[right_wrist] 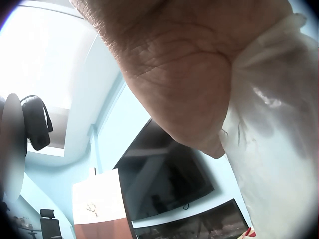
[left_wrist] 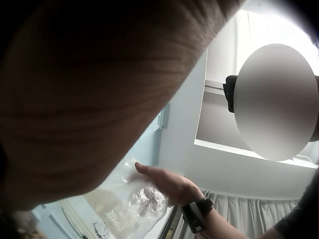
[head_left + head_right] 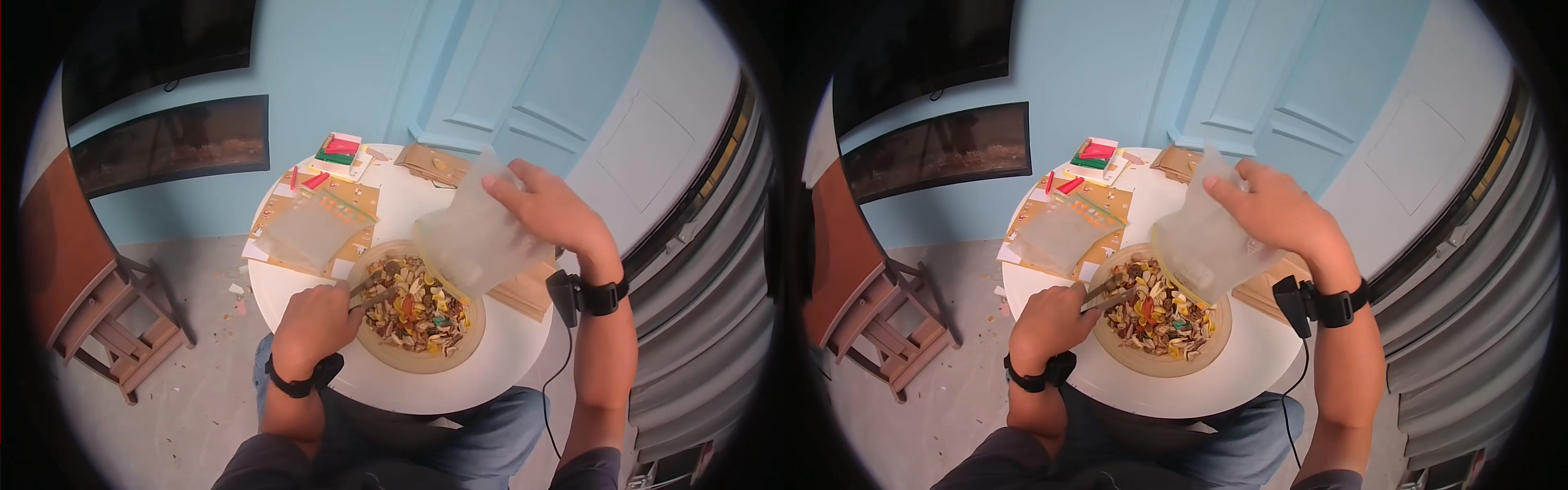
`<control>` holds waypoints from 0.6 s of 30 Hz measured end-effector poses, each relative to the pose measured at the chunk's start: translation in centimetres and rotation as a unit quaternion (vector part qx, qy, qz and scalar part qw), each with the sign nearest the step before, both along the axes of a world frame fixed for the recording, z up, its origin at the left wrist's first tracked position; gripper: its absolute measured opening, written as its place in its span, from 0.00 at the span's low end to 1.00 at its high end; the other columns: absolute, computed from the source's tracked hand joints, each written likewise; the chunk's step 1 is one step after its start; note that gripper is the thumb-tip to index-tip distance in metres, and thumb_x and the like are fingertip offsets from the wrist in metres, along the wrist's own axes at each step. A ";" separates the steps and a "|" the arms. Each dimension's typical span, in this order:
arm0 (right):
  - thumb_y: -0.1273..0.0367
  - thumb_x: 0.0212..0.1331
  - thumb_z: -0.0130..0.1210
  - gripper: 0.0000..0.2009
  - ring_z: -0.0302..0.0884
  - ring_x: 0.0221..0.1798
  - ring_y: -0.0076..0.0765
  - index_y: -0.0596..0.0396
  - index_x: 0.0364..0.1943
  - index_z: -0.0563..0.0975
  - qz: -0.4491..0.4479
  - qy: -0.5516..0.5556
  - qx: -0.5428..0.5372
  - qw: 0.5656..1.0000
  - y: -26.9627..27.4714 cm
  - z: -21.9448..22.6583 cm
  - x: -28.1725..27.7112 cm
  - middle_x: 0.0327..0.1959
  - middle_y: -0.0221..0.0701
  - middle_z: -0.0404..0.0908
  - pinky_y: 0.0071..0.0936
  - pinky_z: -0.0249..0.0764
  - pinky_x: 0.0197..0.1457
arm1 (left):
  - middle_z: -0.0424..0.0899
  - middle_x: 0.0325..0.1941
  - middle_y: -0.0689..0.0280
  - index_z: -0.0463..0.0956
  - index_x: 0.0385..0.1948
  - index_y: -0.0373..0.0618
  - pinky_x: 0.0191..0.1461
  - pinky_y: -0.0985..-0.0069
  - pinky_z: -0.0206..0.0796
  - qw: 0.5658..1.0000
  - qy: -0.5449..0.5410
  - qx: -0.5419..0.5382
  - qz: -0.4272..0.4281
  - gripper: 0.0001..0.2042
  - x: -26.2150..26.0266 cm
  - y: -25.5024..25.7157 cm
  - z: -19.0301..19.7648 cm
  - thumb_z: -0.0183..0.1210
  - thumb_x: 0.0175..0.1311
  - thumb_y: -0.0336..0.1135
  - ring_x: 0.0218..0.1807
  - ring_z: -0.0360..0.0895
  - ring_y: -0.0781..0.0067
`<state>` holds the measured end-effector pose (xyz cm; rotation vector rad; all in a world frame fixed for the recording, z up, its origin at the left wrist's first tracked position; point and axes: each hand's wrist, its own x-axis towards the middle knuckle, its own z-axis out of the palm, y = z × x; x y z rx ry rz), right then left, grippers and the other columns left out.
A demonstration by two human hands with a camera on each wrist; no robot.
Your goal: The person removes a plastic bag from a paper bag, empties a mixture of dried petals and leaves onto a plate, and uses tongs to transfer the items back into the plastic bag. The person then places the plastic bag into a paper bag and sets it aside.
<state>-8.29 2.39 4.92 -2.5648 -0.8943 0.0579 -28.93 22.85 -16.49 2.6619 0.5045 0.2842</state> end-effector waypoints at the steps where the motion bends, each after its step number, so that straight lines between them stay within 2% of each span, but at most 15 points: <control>1: 0.40 0.79 0.60 0.41 0.96 0.54 0.53 0.71 0.71 0.80 0.001 -0.013 0.011 1.000 -0.4 0.2 0.3 0.56 0.55 0.93 0.44 0.90 0.56 | 0.93 0.38 0.46 0.86 0.42 0.37 0.51 0.46 0.84 1.000 -0.011 0.002 -0.001 0.16 0.1 0.1 -0.2 0.68 0.76 0.45 0.45 0.92 0.36; 4: 0.40 0.80 0.61 0.40 0.94 0.48 0.44 0.71 0.69 0.80 0.004 0.009 0.063 0.998 -1.8 2.2 -0.9 0.51 0.48 0.92 0.40 0.90 0.51 | 0.92 0.37 0.43 0.84 0.40 0.35 0.51 0.44 0.81 0.999 -0.034 -0.017 0.005 0.18 0.4 0.2 -0.6 0.69 0.74 0.46 0.45 0.91 0.34; 7: 0.41 0.81 0.60 0.38 0.91 0.44 0.36 0.70 0.65 0.81 0.008 0.015 0.112 0.994 -3.2 2.4 0.1 0.46 0.42 0.90 0.36 0.88 0.47 | 0.92 0.37 0.43 0.83 0.41 0.35 0.51 0.44 0.82 0.999 -0.045 -0.011 0.004 0.18 0.7 0.4 -0.7 0.69 0.75 0.46 0.44 0.91 0.34; 10: 0.41 0.83 0.59 0.36 0.90 0.45 0.34 0.69 0.64 0.82 0.023 0.046 0.198 0.979 -4.2 1.6 0.8 0.47 0.41 0.90 0.34 0.86 0.45 | 0.92 0.37 0.43 0.83 0.42 0.36 0.50 0.45 0.82 0.999 -0.038 -0.013 0.020 0.18 0.8 0.2 -0.1 0.70 0.75 0.45 0.43 0.91 0.34; 16: 0.43 0.85 0.56 0.35 0.88 0.47 0.38 0.70 0.63 0.83 0.021 0.081 0.129 0.988 -5.2 -2.0 3.5 0.49 0.41 0.90 0.37 0.87 0.52 | 0.93 0.36 0.44 0.84 0.44 0.34 0.49 0.47 0.84 0.999 -0.046 -0.010 0.017 0.17 1.2 -0.3 0.3 0.68 0.77 0.43 0.42 0.92 0.36; 18: 0.43 0.86 0.55 0.35 0.87 0.49 0.38 0.70 0.63 0.83 0.010 0.114 0.148 0.982 -5.3 -2.3 3.0 0.51 0.41 0.90 0.37 0.86 0.56 | 0.93 0.36 0.44 0.84 0.44 0.34 0.49 0.47 0.84 0.999 -0.041 -0.008 0.018 0.17 1.2 -0.5 0.6 0.68 0.77 0.44 0.42 0.92 0.36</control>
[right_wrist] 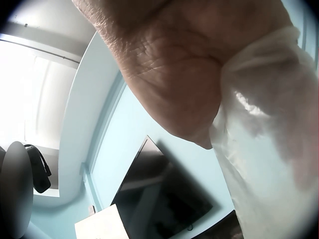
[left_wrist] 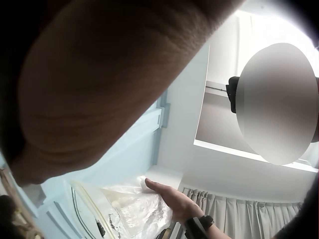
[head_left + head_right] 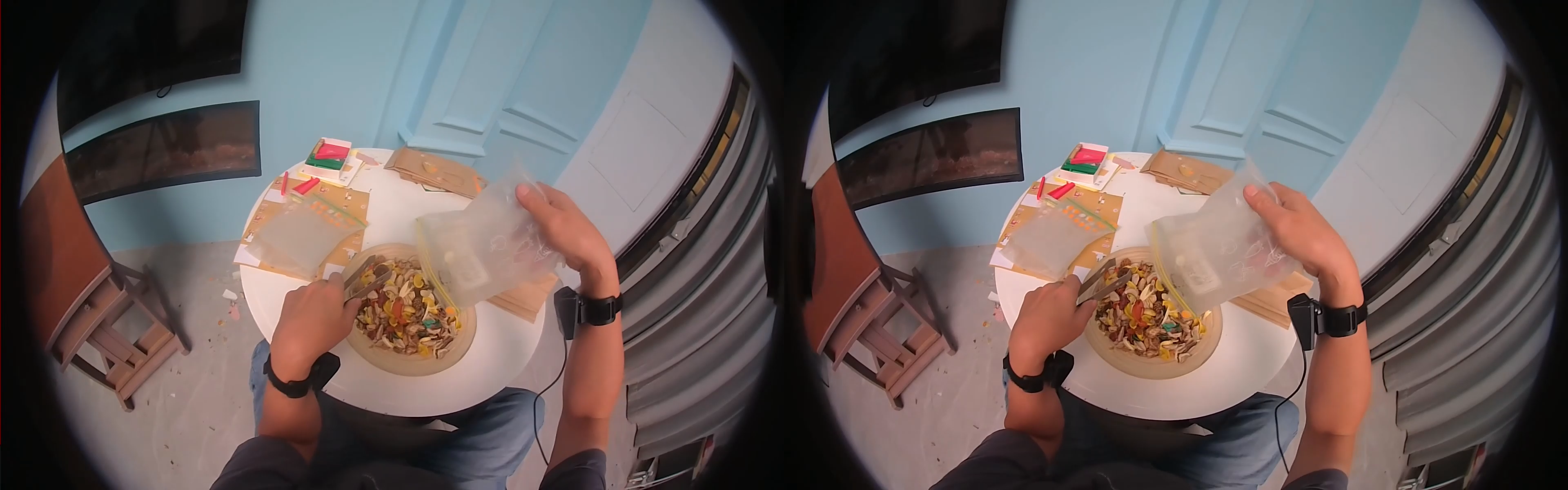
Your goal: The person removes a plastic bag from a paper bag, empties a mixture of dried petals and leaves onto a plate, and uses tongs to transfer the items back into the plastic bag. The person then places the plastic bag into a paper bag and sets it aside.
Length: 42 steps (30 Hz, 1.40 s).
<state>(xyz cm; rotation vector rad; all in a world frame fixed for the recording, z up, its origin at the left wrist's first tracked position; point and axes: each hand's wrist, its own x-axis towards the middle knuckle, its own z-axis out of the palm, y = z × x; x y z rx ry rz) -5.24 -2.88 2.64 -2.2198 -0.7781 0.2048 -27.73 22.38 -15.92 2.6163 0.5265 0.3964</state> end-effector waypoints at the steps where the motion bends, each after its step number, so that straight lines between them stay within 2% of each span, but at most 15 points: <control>1: 0.43 0.86 0.55 0.35 0.87 0.51 0.39 0.70 0.64 0.83 -0.004 0.017 0.009 1.000 -0.1 -0.1 -0.2 0.52 0.42 0.90 0.37 0.86 0.58 | 0.93 0.36 0.44 0.84 0.44 0.34 0.48 0.47 0.84 1.000 0.002 0.001 0.000 0.17 0.0 -0.1 0.1 0.68 0.77 0.44 0.42 0.92 0.36; 7: 0.46 0.88 0.54 0.32 0.88 0.57 0.37 0.67 0.71 0.79 0.006 0.069 0.075 0.995 -3.0 -2.6 2.5 0.60 0.39 0.89 0.36 0.87 0.60 | 0.91 0.37 0.40 0.81 0.44 0.35 0.49 0.45 0.80 0.998 -0.053 -0.028 0.009 0.17 1.0 -0.2 -0.6 0.69 0.77 0.44 0.44 0.89 0.30; 10: 0.49 0.89 0.56 0.29 0.89 0.61 0.36 0.61 0.74 0.79 0.029 0.216 0.235 0.947 -5.2 -5.2 3.6 0.63 0.37 0.89 0.37 0.89 0.64 | 0.92 0.38 0.43 0.78 0.47 0.35 0.46 0.51 0.81 0.985 -0.149 -0.081 0.025 0.15 1.7 -0.8 -0.5 0.68 0.79 0.39 0.41 0.92 0.38; 13: 0.50 0.88 0.58 0.27 0.90 0.65 0.36 0.56 0.75 0.79 0.039 0.313 0.347 0.883 -7.5 -9.2 5.0 0.67 0.37 0.88 0.40 0.89 0.68 | 0.90 0.33 0.57 0.75 0.48 0.38 0.38 0.65 0.76 0.929 -0.278 -0.244 -0.008 0.11 2.3 -1.2 -0.7 0.67 0.81 0.34 0.33 0.89 0.62; 16: 0.49 0.88 0.58 0.27 0.89 0.67 0.39 0.52 0.76 0.79 0.089 0.369 0.452 0.807 -8.9 -14.0 6.5 0.69 0.35 0.88 0.42 0.89 0.69 | 0.82 0.31 0.72 0.76 0.49 0.41 0.34 0.79 0.66 0.858 -0.318 -0.397 -0.071 0.08 2.9 -1.4 -1.7 0.65 0.81 0.32 0.30 0.76 0.85; 19: 0.48 0.88 0.56 0.26 0.89 0.68 0.41 0.50 0.76 0.79 0.057 0.396 0.509 0.762 -8.8 -16.3 4.9 0.70 0.35 0.88 0.45 0.89 0.70 | 0.86 0.35 0.70 0.79 0.51 0.39 0.40 0.78 0.71 0.832 -0.287 -0.466 -0.088 0.10 2.2 -2.6 -0.2 0.69 0.79 0.30 0.34 0.76 0.86; 22: 0.47 0.89 0.55 0.27 0.88 0.69 0.42 0.49 0.77 0.79 0.063 0.408 0.522 0.746 -8.8 -18.1 4.3 0.71 0.35 0.87 0.47 0.87 0.72 | 0.87 0.42 0.70 0.80 0.54 0.40 0.41 0.81 0.71 0.846 -0.214 -0.478 -0.098 0.12 1.8 -3.7 0.9 0.71 0.78 0.31 0.36 0.78 0.89; 25: 0.47 0.89 0.54 0.28 0.87 0.71 0.43 0.49 0.78 0.78 0.035 0.439 0.538 0.718 -8.6 -20.3 4.6 0.72 0.35 0.86 0.47 0.87 0.72 | 0.81 0.35 0.76 0.79 0.57 0.39 0.36 0.85 0.64 0.848 -0.225 -0.467 -0.113 0.14 2.7 -5.2 1.0 0.70 0.76 0.28 0.31 0.73 0.91; 28: 0.48 0.89 0.54 0.28 0.86 0.71 0.45 0.52 0.78 0.77 0.127 0.453 0.522 0.711 -8.6 -22.6 5.3 0.71 0.37 0.86 0.47 0.85 0.73 | 0.83 0.39 0.73 0.80 0.56 0.38 0.39 0.85 0.69 0.796 -0.253 -0.536 -0.121 0.14 3.9 -6.4 0.4 0.71 0.74 0.27 0.33 0.77 0.89; 31: 0.50 0.87 0.57 0.29 0.86 0.70 0.46 0.55 0.78 0.76 0.093 0.408 0.478 0.772 -8.0 -23.5 4.6 0.70 0.39 0.86 0.48 0.83 0.75 | 0.83 0.42 0.73 0.80 0.56 0.38 0.41 0.84 0.72 0.812 -0.222 -0.531 -0.095 0.15 3.7 -6.4 1.7 0.72 0.71 0.24 0.36 0.80 0.86; 34: 0.53 0.83 0.64 0.31 0.86 0.70 0.44 0.59 0.78 0.75 0.173 0.389 0.476 0.770 -7.7 -24.8 4.8 0.71 0.40 0.85 0.48 0.82 0.77 | 0.81 0.41 0.74 0.79 0.58 0.38 0.44 0.83 0.71 0.834 -0.267 -0.475 -0.081 0.19 5.0 -5.7 -0.5 0.75 0.70 0.22 0.39 0.78 0.88; 37: 0.59 0.78 0.69 0.32 0.86 0.70 0.41 0.59 0.79 0.75 0.179 0.390 0.474 0.769 -7.5 -25.6 4.4 0.71 0.39 0.85 0.44 0.82 0.76 | 0.81 0.41 0.74 0.80 0.57 0.40 0.35 0.82 0.70 0.847 -0.270 -0.454 -0.060 0.19 5.3 -5.4 -0.8 0.73 0.67 0.18 0.38 0.80 0.85; 42: 0.74 0.70 0.73 0.35 0.86 0.70 0.36 0.56 0.81 0.73 0.150 0.383 0.379 0.829 -8.4 -25.0 3.7 0.72 0.36 0.84 0.37 0.83 0.73 | 0.81 0.44 0.73 0.80 0.57 0.41 0.36 0.83 0.70 0.850 -0.286 -0.440 -0.032 0.19 5.3 -4.7 -1.2 0.72 0.68 0.18 0.38 0.79 0.85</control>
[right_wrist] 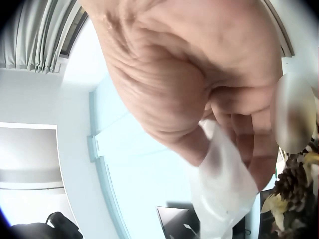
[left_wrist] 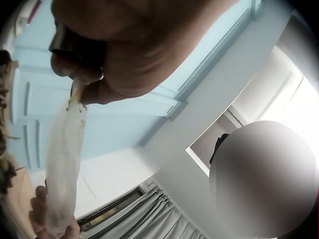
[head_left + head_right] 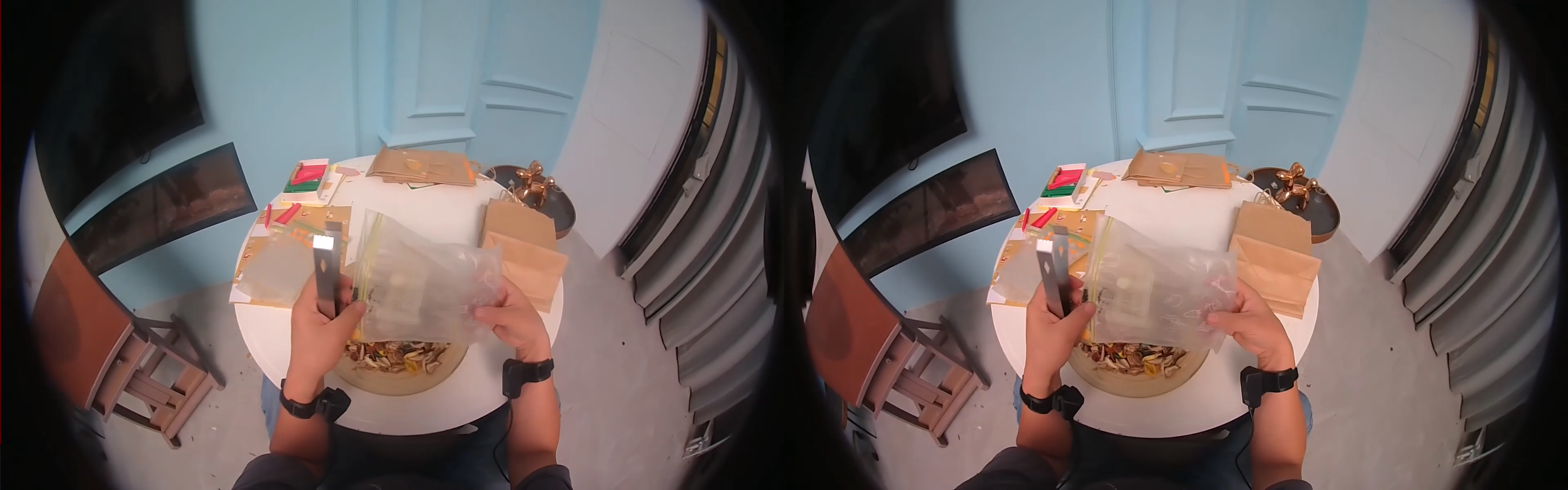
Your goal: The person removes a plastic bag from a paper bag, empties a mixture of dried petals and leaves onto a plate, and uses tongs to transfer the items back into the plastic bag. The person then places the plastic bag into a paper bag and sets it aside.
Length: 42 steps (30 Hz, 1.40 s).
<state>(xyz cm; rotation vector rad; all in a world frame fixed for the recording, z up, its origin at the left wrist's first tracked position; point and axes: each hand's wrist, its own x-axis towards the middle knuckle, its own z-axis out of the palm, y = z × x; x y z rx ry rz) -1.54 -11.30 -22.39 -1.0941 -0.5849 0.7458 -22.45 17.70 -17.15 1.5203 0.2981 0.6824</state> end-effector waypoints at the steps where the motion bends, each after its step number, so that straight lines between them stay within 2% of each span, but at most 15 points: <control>1: 0.77 0.68 0.73 0.37 0.86 0.70 0.35 0.55 0.82 0.73 -0.010 -0.010 -0.026 1.000 0.1 0.2 -0.2 0.73 0.35 0.84 0.36 0.84 0.72 | 0.81 0.45 0.73 0.80 0.58 0.41 0.36 0.83 0.69 1.000 -0.003 0.003 0.003 0.19 0.0 0.1 -0.1 0.72 0.68 0.17 0.38 0.79 0.85; 2: 0.78 0.67 0.73 0.38 0.87 0.69 0.34 0.55 0.83 0.72 -0.020 -0.008 -0.022 1.000 0.1 0.2 -0.4 0.72 0.34 0.85 0.35 0.85 0.70 | 0.81 0.42 0.74 0.80 0.57 0.39 0.48 0.81 0.73 1.000 -0.005 0.024 0.007 0.17 -0.1 0.0 0.2 0.71 0.69 0.17 0.42 0.78 0.85; 7: 0.81 0.67 0.71 0.41 0.91 0.60 0.30 0.56 0.85 0.69 -0.044 -0.019 0.027 0.998 0.3 2.1 -3.0 0.62 0.30 0.90 0.31 0.88 0.62 | 0.82 0.46 0.72 0.80 0.61 0.39 0.51 0.80 0.74 0.999 -0.022 0.008 0.029 0.20 -0.3 0.0 -0.4 0.73 0.70 0.19 0.45 0.79 0.84; 11: 0.82 0.69 0.69 0.40 0.93 0.51 0.32 0.57 0.85 0.68 -0.051 -0.098 -0.038 0.993 0.4 2.7 -3.8 0.54 0.32 0.92 0.32 0.88 0.56 | 0.82 0.47 0.71 0.80 0.61 0.40 0.53 0.79 0.75 0.999 -0.030 0.015 0.042 0.20 -0.3 -0.2 -0.7 0.73 0.71 0.19 0.47 0.80 0.83; 13: 0.82 0.70 0.68 0.39 0.93 0.48 0.34 0.57 0.85 0.67 -0.023 -0.093 -0.056 0.994 -0.3 3.0 -3.8 0.53 0.34 0.93 0.33 0.89 0.53 | 0.83 0.46 0.71 0.79 0.61 0.41 0.35 0.82 0.69 0.997 -0.044 0.035 0.052 0.20 -0.3 -0.1 -0.9 0.73 0.71 0.22 0.37 0.79 0.85; 14: 0.82 0.70 0.68 0.39 0.93 0.46 0.34 0.57 0.85 0.67 -0.021 -0.074 -0.028 0.997 -0.2 2.9 -3.7 0.52 0.35 0.93 0.33 0.89 0.51 | 0.83 0.46 0.71 0.78 0.60 0.42 0.26 0.83 0.66 0.996 -0.050 0.044 0.057 0.19 -0.2 -0.1 -1.0 0.74 0.71 0.23 0.32 0.78 0.85; 16: 0.82 0.71 0.67 0.39 0.93 0.42 0.33 0.57 0.86 0.66 -0.016 -0.034 0.030 0.999 -0.1 2.5 -3.8 0.49 0.35 0.93 0.34 0.88 0.48 | 0.83 0.45 0.71 0.78 0.60 0.42 0.25 0.83 0.64 0.993 -0.055 0.070 0.078 0.19 -0.2 0.6 -1.6 0.74 0.72 0.24 0.30 0.78 0.85; 18: 0.82 0.72 0.66 0.37 0.94 0.42 0.33 0.57 0.85 0.69 0.014 -0.035 0.033 0.999 -0.5 1.8 -3.2 0.49 0.35 0.94 0.33 0.88 0.47 | 0.83 0.44 0.71 0.78 0.60 0.42 0.23 0.82 0.61 0.991 -0.059 0.075 0.095 0.19 -0.2 0.7 -1.7 0.73 0.72 0.25 0.28 0.76 0.85; 19: 0.82 0.73 0.66 0.35 0.94 0.42 0.33 0.57 0.84 0.70 0.029 -0.036 0.036 0.998 -0.5 1.7 -3.0 0.49 0.35 0.94 0.32 0.88 0.46 | 0.83 0.46 0.71 0.78 0.60 0.41 0.33 0.81 0.65 0.993 -0.054 0.058 0.088 0.19 -0.3 0.7 -1.5 0.74 0.72 0.24 0.34 0.77 0.84; 21: 0.82 0.74 0.65 0.32 0.94 0.42 0.33 0.58 0.82 0.73 0.003 -0.032 0.000 0.999 -0.8 1.9 -2.8 0.48 0.36 0.94 0.32 0.88 0.46 | 0.82 0.49 0.71 0.80 0.60 0.39 0.52 0.80 0.73 0.996 -0.042 0.022 0.075 0.18 -0.6 0.5 -0.8 0.74 0.72 0.21 0.47 0.78 0.82; 25: 0.82 0.75 0.65 0.27 0.95 0.43 0.36 0.58 0.78 0.78 0.013 -0.054 -0.051 0.997 -1.6 2.8 -2.5 0.46 0.38 0.95 0.33 0.88 0.45 | 0.82 0.49 0.71 0.79 0.60 0.39 0.53 0.80 0.72 0.996 -0.049 0.012 0.071 0.19 -0.5 0.5 -0.6 0.74 0.72 0.21 0.47 0.77 0.82; 30: 0.81 0.77 0.64 0.22 0.97 0.44 0.41 0.62 0.73 0.79 -0.008 -0.046 -0.048 0.998 -1.7 3.0 -3.3 0.47 0.45 0.96 0.34 0.91 0.45 | 0.82 0.49 0.72 0.79 0.60 0.39 0.54 0.80 0.71 0.997 -0.032 0.036 0.060 0.19 -0.8 0.8 -0.9 0.74 0.72 0.22 0.47 0.77 0.82; 34: 0.80 0.78 0.63 0.18 0.98 0.44 0.43 0.65 0.68 0.80 -0.012 -0.021 -0.055 0.998 -2.1 2.3 -2.9 0.48 0.49 0.96 0.35 0.91 0.45 | 0.82 0.48 0.72 0.79 0.61 0.40 0.48 0.81 0.71 0.995 -0.036 0.044 0.087 0.20 -1.0 1.2 -1.0 0.75 0.71 0.23 0.46 0.78 0.83; 39: 0.81 0.77 0.64 0.15 0.97 0.43 0.41 0.66 0.65 0.82 0.017 -0.051 -0.073 0.996 -2.5 2.1 -2.5 0.47 0.47 0.96 0.34 0.91 0.45 | 0.82 0.47 0.71 0.79 0.62 0.40 0.40 0.83 0.69 0.994 -0.043 0.036 0.097 0.21 -1.6 1.0 -0.2 0.76 0.70 0.24 0.43 0.79 0.83; 42: 0.83 0.75 0.64 0.16 0.97 0.45 0.41 0.65 0.63 0.84 0.026 -0.084 -0.110 0.990 -2.6 2.3 -2.3 0.47 0.46 0.97 0.34 0.92 0.48 | 0.83 0.47 0.71 0.79 0.62 0.40 0.43 0.82 0.70 0.993 -0.048 0.050 0.092 0.22 -1.6 1.4 -0.5 0.76 0.70 0.25 0.43 0.78 0.83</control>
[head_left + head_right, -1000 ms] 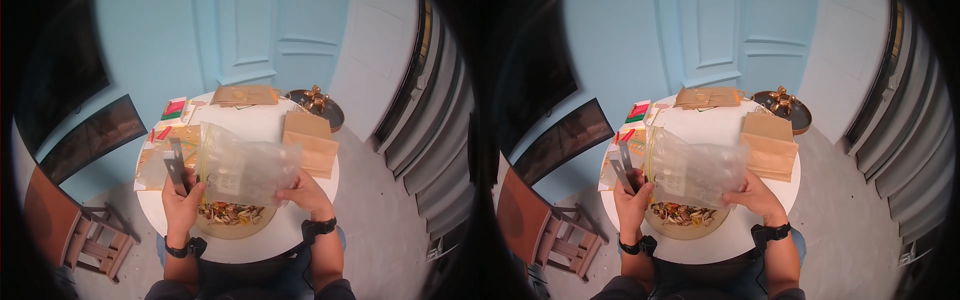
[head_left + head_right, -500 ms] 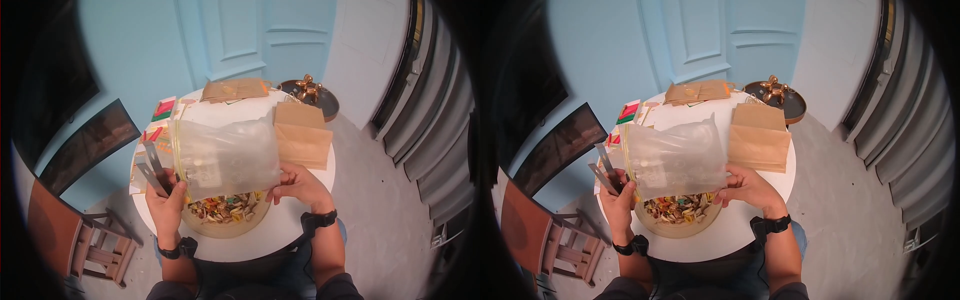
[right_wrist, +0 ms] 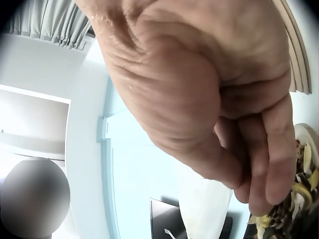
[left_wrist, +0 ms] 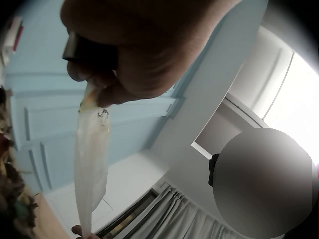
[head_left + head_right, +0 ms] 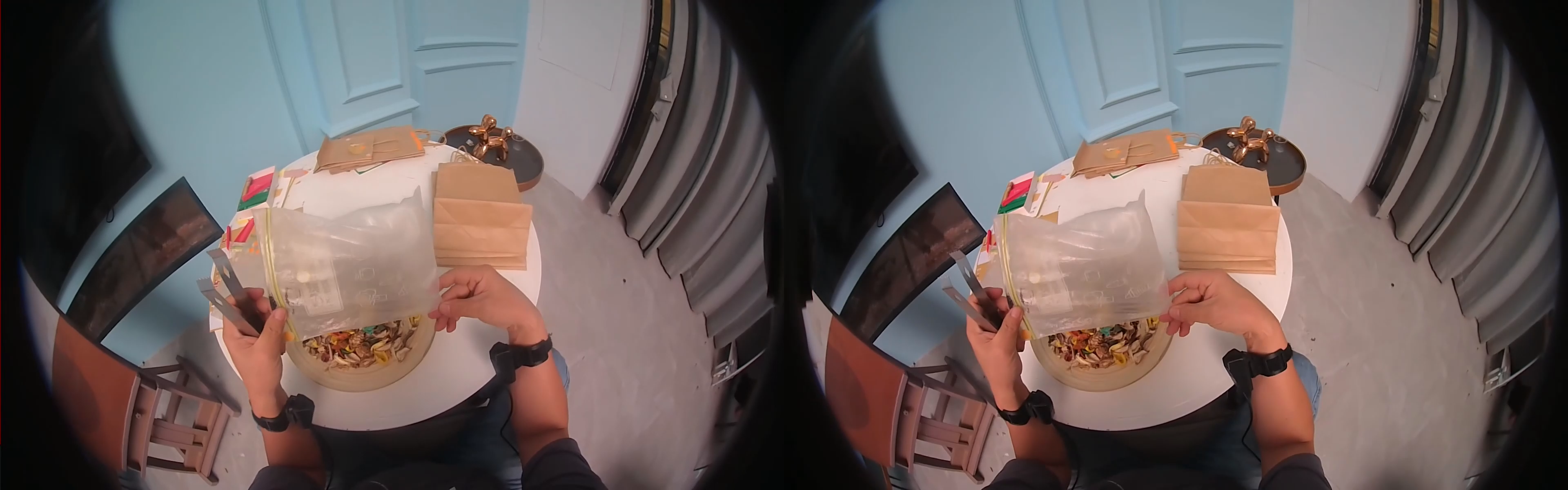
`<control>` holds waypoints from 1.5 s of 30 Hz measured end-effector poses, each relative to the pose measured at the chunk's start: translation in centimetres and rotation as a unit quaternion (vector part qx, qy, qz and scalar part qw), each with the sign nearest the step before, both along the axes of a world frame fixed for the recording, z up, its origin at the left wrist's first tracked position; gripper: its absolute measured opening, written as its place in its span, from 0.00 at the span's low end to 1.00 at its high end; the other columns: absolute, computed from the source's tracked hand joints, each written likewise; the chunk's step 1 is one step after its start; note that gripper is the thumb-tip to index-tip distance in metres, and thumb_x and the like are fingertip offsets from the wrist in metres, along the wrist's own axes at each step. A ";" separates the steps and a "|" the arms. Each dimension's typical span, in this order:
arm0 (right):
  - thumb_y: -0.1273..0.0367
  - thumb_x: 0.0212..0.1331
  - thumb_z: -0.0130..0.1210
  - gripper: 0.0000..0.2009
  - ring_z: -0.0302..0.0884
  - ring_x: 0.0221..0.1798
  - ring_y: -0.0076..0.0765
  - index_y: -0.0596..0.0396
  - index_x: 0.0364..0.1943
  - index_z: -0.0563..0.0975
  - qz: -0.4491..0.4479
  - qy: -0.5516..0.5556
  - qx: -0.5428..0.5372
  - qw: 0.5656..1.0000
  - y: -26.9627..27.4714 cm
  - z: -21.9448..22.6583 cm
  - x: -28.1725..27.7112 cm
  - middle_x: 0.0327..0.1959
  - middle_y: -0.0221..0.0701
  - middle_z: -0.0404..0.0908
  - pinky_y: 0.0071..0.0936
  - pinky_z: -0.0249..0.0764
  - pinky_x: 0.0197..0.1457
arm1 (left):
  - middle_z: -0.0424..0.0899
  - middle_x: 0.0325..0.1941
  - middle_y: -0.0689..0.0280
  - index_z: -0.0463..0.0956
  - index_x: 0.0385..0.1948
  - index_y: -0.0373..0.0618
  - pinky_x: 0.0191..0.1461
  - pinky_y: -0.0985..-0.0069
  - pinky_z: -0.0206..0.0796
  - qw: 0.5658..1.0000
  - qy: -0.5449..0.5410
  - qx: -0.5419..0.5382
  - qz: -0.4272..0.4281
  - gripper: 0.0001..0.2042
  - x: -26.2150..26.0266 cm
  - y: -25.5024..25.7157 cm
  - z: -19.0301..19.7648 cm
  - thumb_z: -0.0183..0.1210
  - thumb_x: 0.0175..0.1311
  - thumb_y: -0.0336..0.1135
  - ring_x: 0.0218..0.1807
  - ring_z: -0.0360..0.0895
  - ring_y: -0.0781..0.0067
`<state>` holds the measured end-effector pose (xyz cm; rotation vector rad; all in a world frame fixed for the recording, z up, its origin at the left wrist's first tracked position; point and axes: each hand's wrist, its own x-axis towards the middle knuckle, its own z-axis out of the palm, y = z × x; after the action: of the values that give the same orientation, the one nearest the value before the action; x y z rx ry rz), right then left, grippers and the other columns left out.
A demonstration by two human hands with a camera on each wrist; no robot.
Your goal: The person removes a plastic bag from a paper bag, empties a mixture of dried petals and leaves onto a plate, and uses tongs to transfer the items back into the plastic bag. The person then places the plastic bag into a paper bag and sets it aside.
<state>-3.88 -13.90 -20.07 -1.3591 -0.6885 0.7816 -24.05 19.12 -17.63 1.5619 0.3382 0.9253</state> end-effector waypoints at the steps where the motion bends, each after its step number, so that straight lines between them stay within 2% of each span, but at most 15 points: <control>1: 0.83 0.74 0.64 0.16 0.97 0.46 0.41 0.65 0.63 0.84 0.002 -0.011 -0.015 1.000 -0.1 0.2 -0.1 0.47 0.45 0.97 0.35 0.92 0.49 | 0.83 0.47 0.71 0.79 0.62 0.40 0.44 0.82 0.71 1.000 0.001 0.004 -0.004 0.22 0.0 -0.1 0.0 0.77 0.69 0.25 0.43 0.78 0.82; 7: 0.81 0.73 0.68 0.15 0.96 0.46 0.34 0.65 0.61 0.86 0.059 -0.039 0.001 0.997 -0.8 0.6 -0.4 0.44 0.38 0.96 0.31 0.91 0.56 | 0.82 0.46 0.71 0.78 0.63 0.39 0.52 0.79 0.72 0.998 0.011 0.018 -0.055 0.24 -0.1 -0.3 0.1 0.78 0.69 0.27 0.46 0.78 0.81; 10: 0.81 0.73 0.68 0.15 0.96 0.47 0.32 0.65 0.61 0.86 0.079 -0.042 -0.047 0.995 -1.0 0.9 -0.2 0.48 0.36 0.97 0.32 0.91 0.56 | 0.81 0.46 0.72 0.78 0.63 0.38 0.52 0.79 0.71 0.998 0.003 0.013 -0.060 0.25 -0.1 -0.6 0.1 0.78 0.68 0.26 0.46 0.78 0.81; 13: 0.79 0.70 0.71 0.18 0.94 0.51 0.29 0.63 0.63 0.87 0.067 -0.043 -0.011 0.997 -1.3 1.1 -0.9 0.52 0.34 0.96 0.30 0.89 0.57 | 0.81 0.46 0.72 0.77 0.64 0.38 0.52 0.79 0.71 0.997 0.013 0.016 -0.071 0.26 -0.3 -0.9 0.3 0.77 0.67 0.26 0.46 0.78 0.81; 15: 0.77 0.74 0.68 0.15 0.91 0.51 0.24 0.62 0.62 0.87 0.026 -0.095 -0.021 0.995 -1.8 2.0 -1.3 0.51 0.29 0.95 0.26 0.86 0.57 | 0.80 0.46 0.72 0.77 0.65 0.37 0.52 0.80 0.71 0.995 0.032 0.019 -0.096 0.26 -0.7 -0.9 0.4 0.77 0.66 0.25 0.46 0.77 0.81; 16: 0.75 0.76 0.66 0.14 0.89 0.51 0.21 0.61 0.62 0.87 0.006 -0.121 -0.026 0.992 -2.1 2.3 -1.4 0.50 0.26 0.94 0.25 0.84 0.57 | 0.80 0.46 0.72 0.77 0.66 0.38 0.47 0.81 0.70 0.993 0.032 0.034 -0.105 0.27 -0.6 -0.7 0.1 0.78 0.66 0.25 0.43 0.77 0.82; 18: 0.73 0.79 0.64 0.12 0.85 0.50 0.19 0.59 0.60 0.88 -0.092 -0.051 0.069 0.992 -1.1 1.4 -1.3 0.50 0.24 0.93 0.23 0.81 0.55 | 0.80 0.45 0.72 0.76 0.67 0.39 0.36 0.84 0.68 0.990 0.034 0.064 -0.123 0.29 -0.4 -0.4 -0.6 0.79 0.65 0.27 0.37 0.77 0.84; 19: 0.71 0.80 0.63 0.12 0.84 0.50 0.19 0.59 0.60 0.88 -0.141 -0.015 0.116 0.983 -0.7 0.6 -1.0 0.50 0.23 0.92 0.22 0.79 0.55 | 0.80 0.45 0.72 0.76 0.67 0.37 0.41 0.82 0.70 0.989 0.044 0.058 -0.129 0.29 -0.4 -0.6 -0.5 0.78 0.65 0.26 0.40 0.77 0.83; 21: 0.69 0.82 0.62 0.11 0.79 0.45 0.17 0.58 0.58 0.89 -0.154 -0.024 0.106 0.982 -1.6 -1.4 0.7 0.46 0.21 0.90 0.21 0.75 0.50 | 0.80 0.46 0.71 0.76 0.68 0.34 0.53 0.80 0.72 0.987 0.063 0.046 -0.139 0.29 -0.6 -1.0 -0.1 0.77 0.66 0.23 0.46 0.77 0.81; 25: 0.67 0.82 0.62 0.09 0.70 0.38 0.15 0.56 0.50 0.90 -0.209 0.006 0.161 0.965 -0.4 -1.0 0.4 0.37 0.18 0.84 0.22 0.66 0.42 | 0.80 0.46 0.71 0.76 0.68 0.34 0.53 0.80 0.72 0.987 0.048 0.048 -0.147 0.29 -0.5 -1.3 -0.1 0.77 0.67 0.23 0.46 0.77 0.81; 28: 0.65 0.82 0.63 0.10 0.67 0.36 0.15 0.57 0.45 0.90 -0.254 -0.045 0.120 0.959 -0.3 0.2 -0.3 0.33 0.17 0.80 0.21 0.63 0.39 | 0.80 0.46 0.71 0.76 0.68 0.34 0.53 0.80 0.72 0.986 0.048 0.054 -0.150 0.28 -0.4 -1.2 -0.2 0.77 0.67 0.23 0.46 0.77 0.81; 37: 0.66 0.81 0.63 0.10 0.71 0.34 0.16 0.58 0.45 0.90 -0.312 0.010 0.218 0.925 0.2 -1.2 0.6 0.32 0.20 0.85 0.19 0.64 0.37 | 0.80 0.45 0.71 0.76 0.68 0.35 0.52 0.80 0.72 0.987 0.049 0.053 -0.144 0.27 -0.3 -2.2 0.0 0.77 0.68 0.24 0.45 0.77 0.81; 39: 0.67 0.81 0.64 0.09 0.77 0.35 0.18 0.58 0.45 0.90 -0.255 0.011 0.189 0.948 0.3 -0.6 -0.1 0.33 0.22 0.88 0.20 0.70 0.39 | 0.81 0.45 0.71 0.76 0.68 0.35 0.51 0.80 0.72 0.990 0.034 0.045 -0.128 0.27 -0.2 -2.1 0.0 0.77 0.69 0.24 0.44 0.78 0.81; 42: 0.70 0.80 0.66 0.07 0.84 0.38 0.22 0.60 0.46 0.90 -0.180 -0.029 0.130 0.975 0.1 -0.6 -0.1 0.36 0.26 0.91 0.23 0.78 0.44 | 0.80 0.45 0.72 0.76 0.68 0.38 0.35 0.84 0.67 0.994 -0.013 0.053 -0.093 0.28 0.3 -1.7 -0.5 0.79 0.69 0.29 0.37 0.78 0.84; 45: 0.74 0.77 0.67 0.04 0.89 0.40 0.26 0.60 0.48 0.90 -0.171 -0.042 0.105 0.979 -0.1 -0.8 0.3 0.40 0.30 0.94 0.26 0.83 0.49 | 0.80 0.45 0.71 0.75 0.68 0.37 0.49 0.80 0.73 0.994 0.010 0.028 -0.102 0.28 -0.2 -1.6 0.1 0.77 0.69 0.25 0.44 0.79 0.80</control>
<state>-3.60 -14.05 -20.91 -1.2772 -0.5640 0.3687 -24.22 17.53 -17.52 1.6237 0.1633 0.7664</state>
